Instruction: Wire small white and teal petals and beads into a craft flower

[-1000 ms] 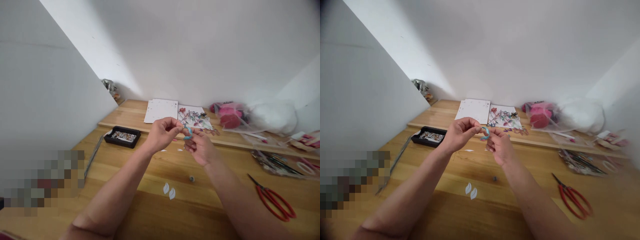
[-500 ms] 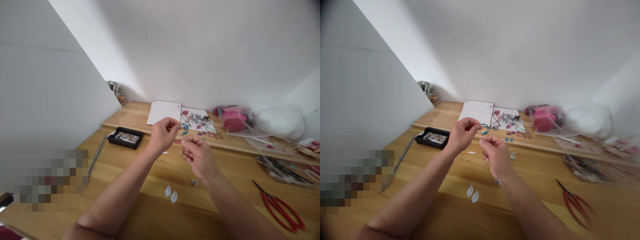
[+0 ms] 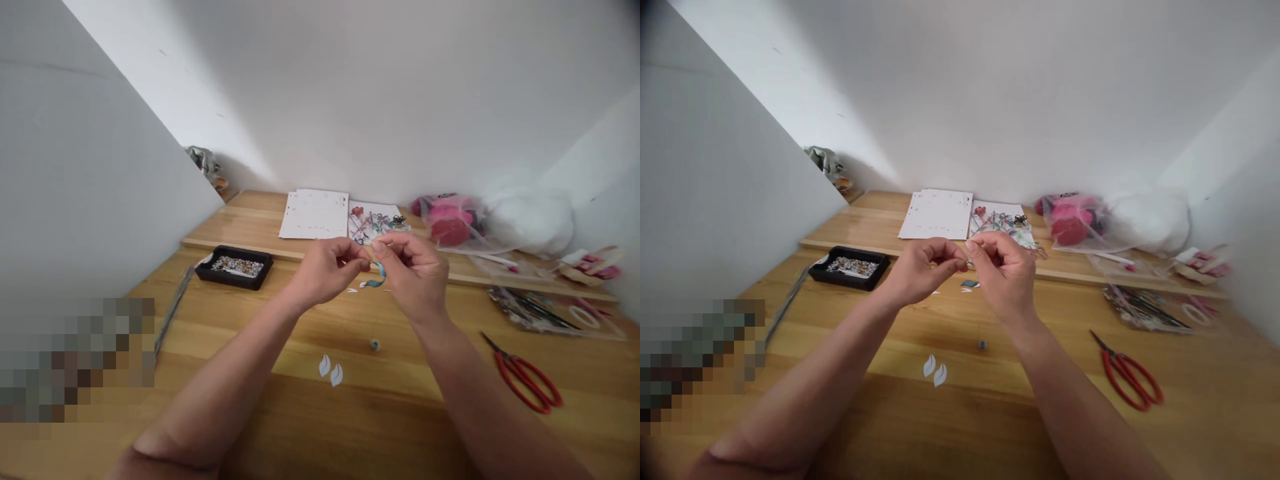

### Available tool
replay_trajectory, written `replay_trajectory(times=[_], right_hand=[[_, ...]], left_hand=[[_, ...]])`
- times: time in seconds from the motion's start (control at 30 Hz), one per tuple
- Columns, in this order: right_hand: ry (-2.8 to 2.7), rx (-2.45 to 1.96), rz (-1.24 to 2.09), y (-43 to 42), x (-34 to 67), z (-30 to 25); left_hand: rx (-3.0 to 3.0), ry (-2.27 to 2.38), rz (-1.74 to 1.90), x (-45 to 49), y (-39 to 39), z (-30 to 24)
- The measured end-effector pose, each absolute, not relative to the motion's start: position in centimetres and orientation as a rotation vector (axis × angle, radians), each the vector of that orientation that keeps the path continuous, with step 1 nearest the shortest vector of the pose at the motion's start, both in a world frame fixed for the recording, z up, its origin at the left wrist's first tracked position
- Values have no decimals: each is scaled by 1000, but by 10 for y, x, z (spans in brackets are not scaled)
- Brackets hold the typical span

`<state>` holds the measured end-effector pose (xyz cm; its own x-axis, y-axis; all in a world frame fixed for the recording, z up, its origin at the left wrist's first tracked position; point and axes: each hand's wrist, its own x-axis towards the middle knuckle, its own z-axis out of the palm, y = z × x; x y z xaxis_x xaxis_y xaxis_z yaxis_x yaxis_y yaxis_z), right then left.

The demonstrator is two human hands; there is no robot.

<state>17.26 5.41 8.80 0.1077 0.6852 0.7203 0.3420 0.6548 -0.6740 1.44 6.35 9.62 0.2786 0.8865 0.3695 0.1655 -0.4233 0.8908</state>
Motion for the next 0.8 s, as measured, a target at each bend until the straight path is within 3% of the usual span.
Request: replay_trajectory(times=[0.8], right_hand=[[-1618, -930, 51, 50, 172, 82]], left_hand=[[1571, 801, 1062, 8, 65, 97]])
